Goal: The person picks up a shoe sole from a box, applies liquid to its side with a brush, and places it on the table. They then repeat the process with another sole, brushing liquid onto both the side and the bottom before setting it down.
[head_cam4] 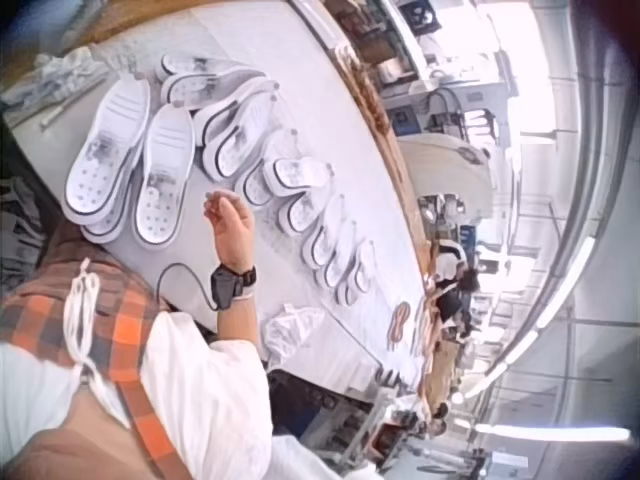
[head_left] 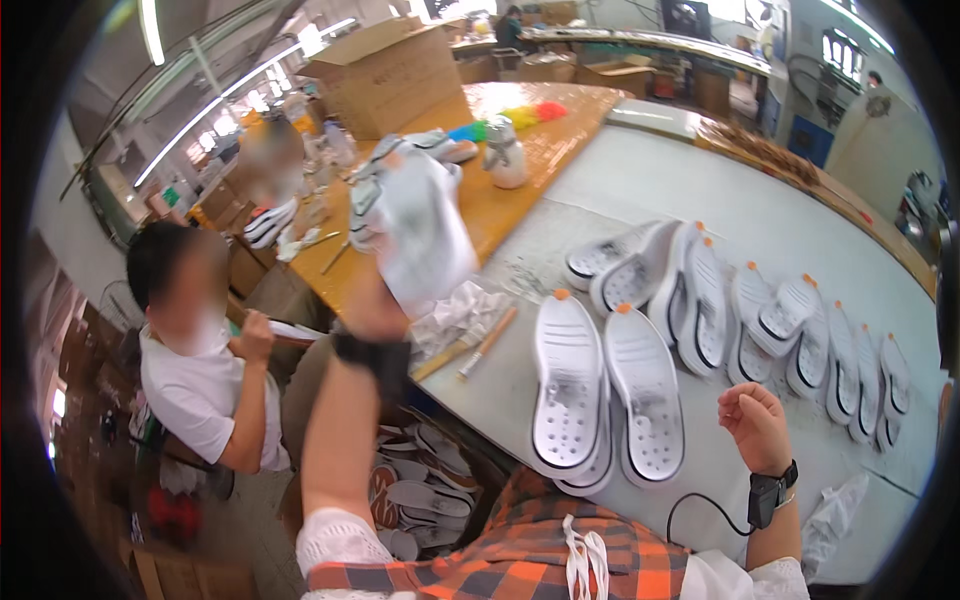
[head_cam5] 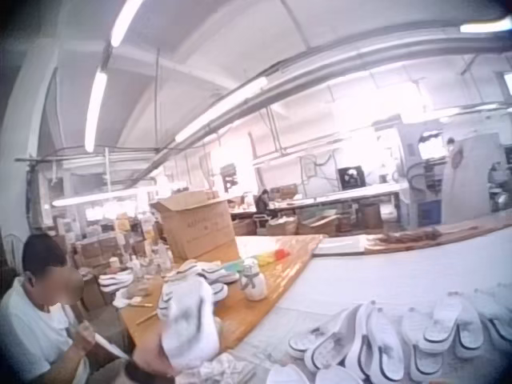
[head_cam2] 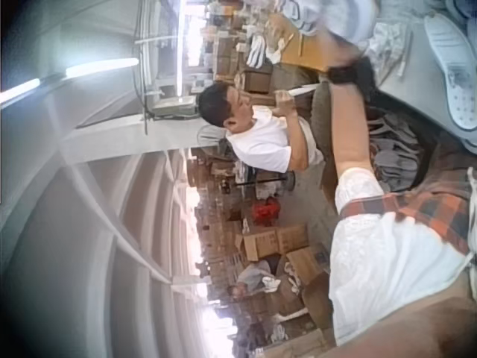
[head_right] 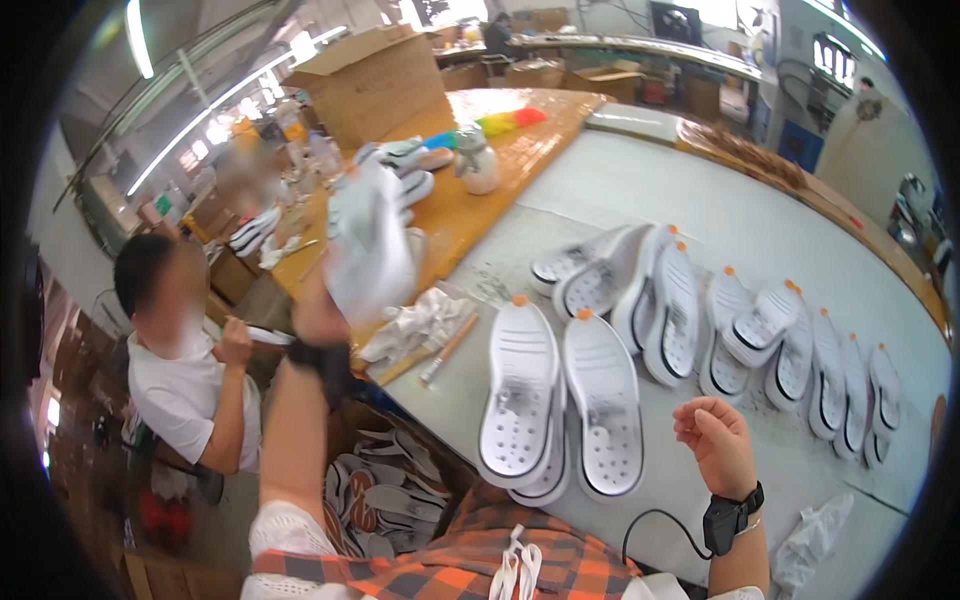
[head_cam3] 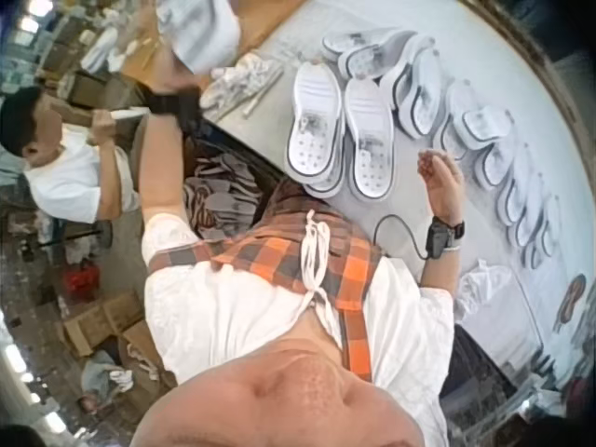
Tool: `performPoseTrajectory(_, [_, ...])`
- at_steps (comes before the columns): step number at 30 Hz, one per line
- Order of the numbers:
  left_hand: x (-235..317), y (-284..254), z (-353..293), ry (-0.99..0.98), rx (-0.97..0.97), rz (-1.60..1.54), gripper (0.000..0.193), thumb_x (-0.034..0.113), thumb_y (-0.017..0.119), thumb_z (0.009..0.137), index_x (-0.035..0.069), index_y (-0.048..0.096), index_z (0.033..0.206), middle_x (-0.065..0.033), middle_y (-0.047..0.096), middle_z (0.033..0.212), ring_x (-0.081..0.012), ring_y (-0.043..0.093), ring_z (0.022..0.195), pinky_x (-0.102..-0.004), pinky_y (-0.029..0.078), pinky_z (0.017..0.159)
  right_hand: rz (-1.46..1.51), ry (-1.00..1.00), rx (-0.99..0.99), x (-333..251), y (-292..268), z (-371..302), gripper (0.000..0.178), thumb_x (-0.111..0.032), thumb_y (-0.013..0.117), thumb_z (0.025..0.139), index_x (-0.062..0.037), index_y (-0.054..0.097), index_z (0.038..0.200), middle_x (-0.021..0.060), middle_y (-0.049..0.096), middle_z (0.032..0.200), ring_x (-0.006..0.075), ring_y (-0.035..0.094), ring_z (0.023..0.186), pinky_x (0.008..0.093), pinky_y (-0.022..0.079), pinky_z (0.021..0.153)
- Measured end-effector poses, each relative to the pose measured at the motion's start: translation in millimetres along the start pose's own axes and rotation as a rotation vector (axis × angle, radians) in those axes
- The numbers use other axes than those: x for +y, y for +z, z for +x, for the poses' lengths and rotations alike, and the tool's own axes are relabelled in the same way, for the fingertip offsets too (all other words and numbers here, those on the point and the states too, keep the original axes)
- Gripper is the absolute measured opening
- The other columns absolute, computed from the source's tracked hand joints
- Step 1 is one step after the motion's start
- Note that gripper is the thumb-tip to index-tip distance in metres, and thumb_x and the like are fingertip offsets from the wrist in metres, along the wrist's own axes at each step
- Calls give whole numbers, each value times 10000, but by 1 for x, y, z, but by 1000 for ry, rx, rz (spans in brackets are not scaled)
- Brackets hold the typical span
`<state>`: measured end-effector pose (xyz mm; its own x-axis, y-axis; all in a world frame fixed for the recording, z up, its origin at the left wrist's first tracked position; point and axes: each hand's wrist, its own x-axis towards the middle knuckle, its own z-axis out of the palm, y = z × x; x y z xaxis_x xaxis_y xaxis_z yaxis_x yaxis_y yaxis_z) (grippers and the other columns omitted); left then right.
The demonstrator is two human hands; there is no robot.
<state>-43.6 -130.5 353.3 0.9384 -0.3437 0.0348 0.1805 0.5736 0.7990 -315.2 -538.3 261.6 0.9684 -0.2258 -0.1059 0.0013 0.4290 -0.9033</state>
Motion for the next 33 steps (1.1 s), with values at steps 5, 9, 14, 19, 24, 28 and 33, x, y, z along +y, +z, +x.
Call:
performPoseTrajectory(5, [47,10,67,144,125,-503,589,246,539,856,-106,290,1257,-262,448,1222,-344,420,1179,-447,372,999,-179,-66,188,12,-19,-19,149,-114,528,873,-16,595,963,58,631,924,128,576,821,274,454,735])
performPoseTrajectory(9, [-112,4,-8,-105,3,311,381,249,495,925,35,422,1232,-51,513,1120,-166,486,1046,-388,424,877,-661,-5,117,62,-34,-4,321,-181,600,853,49,572,1075,87,633,965,146,588,886,278,473,766])
performPoseTrajectory(14, [-201,6,-106,-450,-139,325,638,174,587,873,-55,235,1353,-119,484,1214,-178,506,1075,-312,431,907,-814,56,-97,84,-27,13,419,-132,565,852,36,488,1227,74,607,951,119,599,827,269,498,702])
performPoseTrajectory(19, [-207,36,-127,-428,-126,227,512,108,549,863,-58,309,1284,-132,521,1153,-180,543,1037,-314,444,894,-487,224,-225,34,-2,10,420,-101,472,869,30,464,1268,52,607,1018,85,589,841,264,503,701])
performPoseTrajectory(24, [-223,18,-131,-163,-205,938,519,355,486,927,-71,357,1192,-102,536,1043,-173,538,943,-285,452,798,-327,161,-311,21,47,5,468,-141,532,871,15,429,1300,75,583,1106,96,569,918,251,490,769])
performPoseTrajectory(28, [-237,32,-131,-330,7,215,488,414,449,933,-33,407,1124,-112,530,1093,-166,529,974,-304,431,812,-733,-124,-313,56,68,24,547,-115,581,819,-10,403,1326,108,518,1161,138,502,1037,292,464,807])
performPoseTrajectory(33, [-221,37,-121,-560,15,4,466,199,539,895,55,382,1309,-77,513,1189,-198,546,1019,-358,445,865,38,310,-342,45,55,42,729,57,428,621,34,339,1344,149,516,1218,185,570,1022,290,482,862])
